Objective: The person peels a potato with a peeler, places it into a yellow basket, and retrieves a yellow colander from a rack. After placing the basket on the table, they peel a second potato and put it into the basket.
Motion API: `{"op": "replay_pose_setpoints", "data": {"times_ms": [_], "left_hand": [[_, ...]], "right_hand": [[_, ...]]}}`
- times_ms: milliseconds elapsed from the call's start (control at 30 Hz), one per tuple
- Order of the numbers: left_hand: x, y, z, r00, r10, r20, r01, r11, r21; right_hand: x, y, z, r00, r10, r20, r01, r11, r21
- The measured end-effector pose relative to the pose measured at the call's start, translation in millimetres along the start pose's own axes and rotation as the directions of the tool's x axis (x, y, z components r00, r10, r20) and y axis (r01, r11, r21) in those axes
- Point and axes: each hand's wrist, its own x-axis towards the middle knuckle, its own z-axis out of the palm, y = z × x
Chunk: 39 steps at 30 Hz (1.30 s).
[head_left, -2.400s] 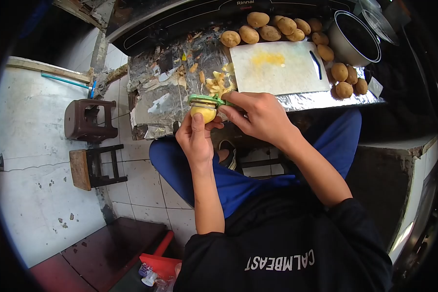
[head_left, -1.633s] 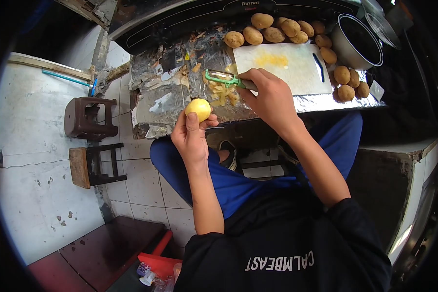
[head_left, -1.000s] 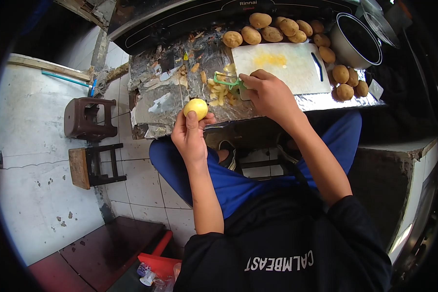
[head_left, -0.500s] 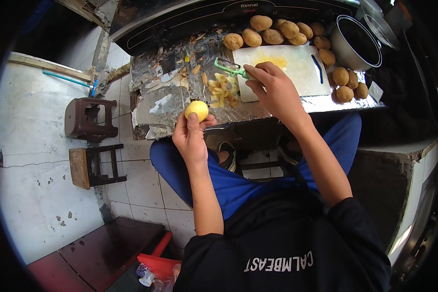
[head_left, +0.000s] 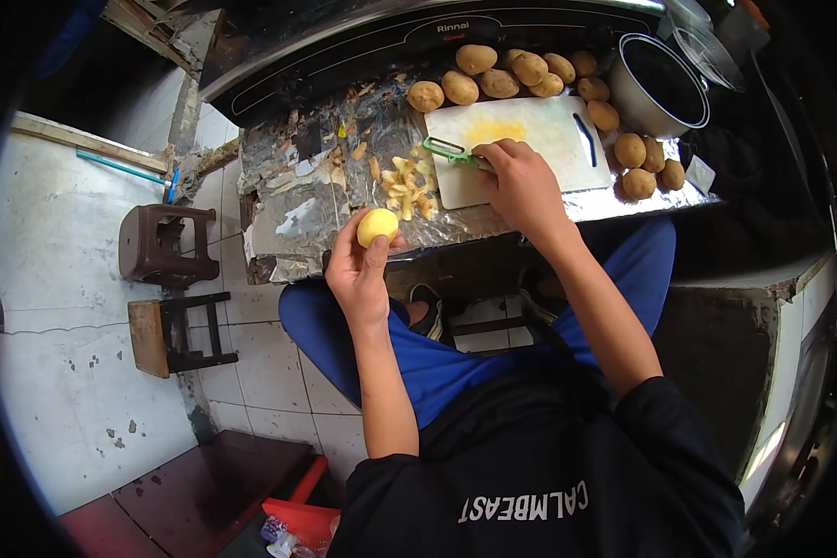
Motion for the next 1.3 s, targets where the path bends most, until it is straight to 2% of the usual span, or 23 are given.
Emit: {"op": "replay_pose_setpoints", "data": {"times_ms": [33, 67, 200, 267, 333, 367, 433, 467, 500, 533, 567, 600, 667, 767, 833, 867, 900, 1100, 1167, 1300], "left_hand": [[0, 1, 1, 1.0, 0.002, 0.006, -0.002, 1.0, -0.006], [-1, 1, 2, 1.0, 0.024, 0.006, -0.024, 0.999, 0.048], [-4, 6, 8, 0.999, 0.051, 0.0, -0.05, 0.978, 0.201], [-6, 13, 17, 0.998, 0.068, 0.017, -0.071, 0.964, 0.257], [-9, 20, 36, 0.977, 0.159, 0.141, -0.201, 0.907, 0.37], [-9, 20, 49, 0.965, 0.211, 0.154, -0.257, 0.871, 0.418], [-12, 24, 73, 0.944, 0.2, 0.264, -0.316, 0.782, 0.537], [-16, 26, 85, 0.926, 0.186, 0.328, -0.352, 0.739, 0.575], [-19, 28, 95, 0.905, 0.173, 0.389, -0.395, 0.683, 0.614], [-19, 28, 105, 0.861, 0.202, 0.466, -0.477, 0.637, 0.606], [-19, 29, 115, 0.809, 0.232, 0.539, -0.561, 0.58, 0.591], [-22, 32, 128, 0.799, 0.202, 0.566, -0.555, 0.61, 0.566], [-27, 35, 148, 0.72, 0.203, 0.664, -0.617, 0.625, 0.478], [-37, 39, 172, 0.625, 0.197, 0.756, -0.655, 0.659, 0.369], [-44, 43, 182, 0.581, 0.142, 0.801, -0.656, 0.664, 0.358], [-47, 45, 189, 0.557, 0.166, 0.814, -0.669, 0.67, 0.321], [-49, 46, 194, 0.54, 0.182, 0.822, -0.673, 0.679, 0.293], [-66, 47, 235, 0.464, 0.23, 0.856, -0.67, 0.722, 0.17], [-76, 48, 252, 0.475, 0.207, 0.855, -0.643, 0.745, 0.177], [-97, 44, 274, 0.448, 0.23, 0.864, -0.613, 0.782, 0.111]], "right_hand": [[1, 0, -1, 1.0, -0.007, 0.012, 0.007, 1.0, 0.004], [2, 1, -4, 0.991, 0.065, 0.12, -0.068, 0.997, 0.023], [3, 1, -13, 0.99, 0.088, 0.113, -0.097, 0.993, 0.074], [-1, -7, -23, 0.995, 0.094, -0.025, -0.084, 0.963, 0.256], [-9, -30, -49, 0.915, 0.267, 0.304, -0.397, 0.735, 0.55], [-22, -31, -46, 0.882, 0.231, 0.41, -0.47, 0.489, 0.735], [-37, -38, -56, 0.834, 0.133, 0.535, -0.551, 0.171, 0.817], [-42, -40, -67, 0.829, 0.122, 0.546, -0.558, 0.117, 0.821], [-50, -39, -69, 0.853, 0.173, 0.493, -0.514, 0.107, 0.851], [-55, -40, -82, 0.857, 0.207, 0.472, -0.49, 0.043, 0.871], [-62, -33, -85, 0.858, 0.251, 0.449, -0.482, 0.086, 0.872], [-68, -28, -94, 0.863, 0.269, 0.427, -0.458, 0.062, 0.887], [-83, -22, -118, 0.854, 0.322, 0.407, -0.44, 0.031, 0.898], [-112, -13, -153, 0.819, 0.43, 0.379, -0.483, 0.161, 0.861], [-135, -13, -188, 0.793, 0.52, 0.316, -0.488, 0.232, 0.842], [-149, -13, -207, 0.796, 0.558, 0.234, -0.469, 0.324, 0.821], [-164, -14, -229, 0.789, 0.586, 0.183, -0.482, 0.406, 0.777], [-252, -27, -362, 0.637, 0.756, -0.15, -0.5, 0.553, 0.667], [-281, -22, -395, 0.586, 0.757, -0.289, -0.529, 0.628, 0.571], [-313, -30, -434, 0.52, 0.716, -0.467, -0.482, 0.697, 0.531]]}}
